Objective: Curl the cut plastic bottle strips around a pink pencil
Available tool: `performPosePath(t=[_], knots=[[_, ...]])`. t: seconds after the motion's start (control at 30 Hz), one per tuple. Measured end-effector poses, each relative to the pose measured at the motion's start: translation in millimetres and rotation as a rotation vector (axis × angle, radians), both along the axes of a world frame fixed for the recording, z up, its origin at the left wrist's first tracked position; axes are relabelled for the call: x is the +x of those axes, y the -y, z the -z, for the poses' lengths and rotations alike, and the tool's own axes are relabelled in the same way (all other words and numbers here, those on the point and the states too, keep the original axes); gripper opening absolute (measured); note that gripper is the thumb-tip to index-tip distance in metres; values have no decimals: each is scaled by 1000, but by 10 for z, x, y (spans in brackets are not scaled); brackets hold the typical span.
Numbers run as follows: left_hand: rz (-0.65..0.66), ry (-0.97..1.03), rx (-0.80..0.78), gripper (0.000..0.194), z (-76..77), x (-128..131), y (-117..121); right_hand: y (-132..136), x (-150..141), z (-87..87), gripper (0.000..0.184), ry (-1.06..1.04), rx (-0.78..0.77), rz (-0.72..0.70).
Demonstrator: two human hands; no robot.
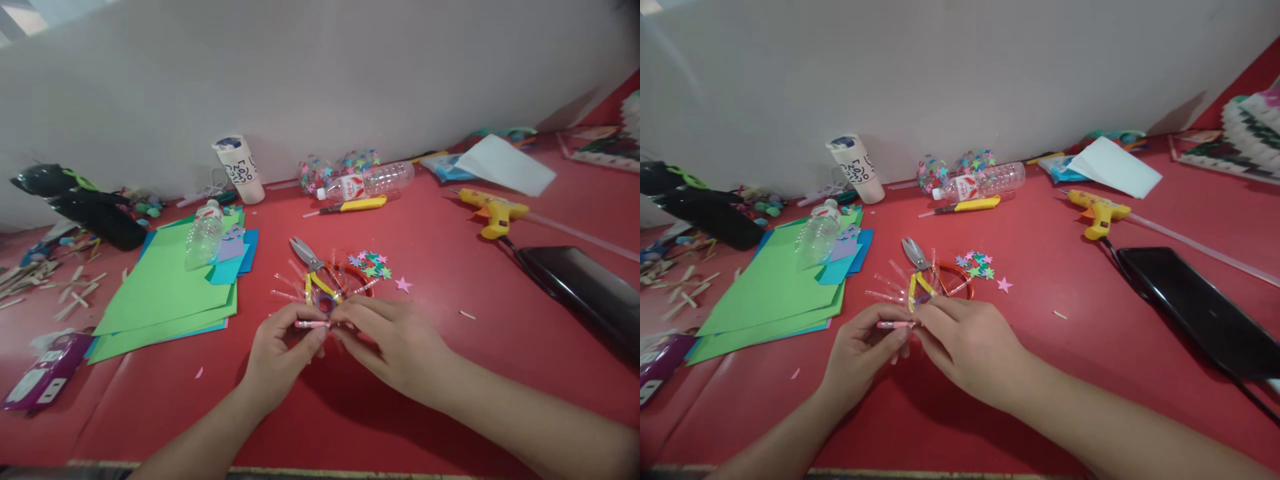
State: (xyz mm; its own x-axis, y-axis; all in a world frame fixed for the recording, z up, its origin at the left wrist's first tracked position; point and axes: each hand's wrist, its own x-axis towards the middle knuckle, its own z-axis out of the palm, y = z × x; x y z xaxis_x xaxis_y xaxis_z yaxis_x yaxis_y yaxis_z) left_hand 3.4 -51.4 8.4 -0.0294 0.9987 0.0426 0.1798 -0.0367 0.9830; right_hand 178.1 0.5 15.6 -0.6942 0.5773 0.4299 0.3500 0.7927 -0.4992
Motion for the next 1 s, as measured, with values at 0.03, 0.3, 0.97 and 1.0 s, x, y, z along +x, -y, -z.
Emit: performPosePath(t=[0.03, 0.3, 0.97, 1.0], knots=[[-1, 0, -6, 8, 3, 1, 3, 1, -1, 0, 11, 3, 2, -1], [-28, -19, -23, 10, -13, 20, 1, 9, -23, -27, 12, 13, 42, 9], [12, -116, 58, 3, -5, 21, -86, -115, -55, -113, 8, -161, -744, 37], [20, -93, 49, 3, -4, 19, -92, -126, -54, -111, 8, -166, -785, 36]])
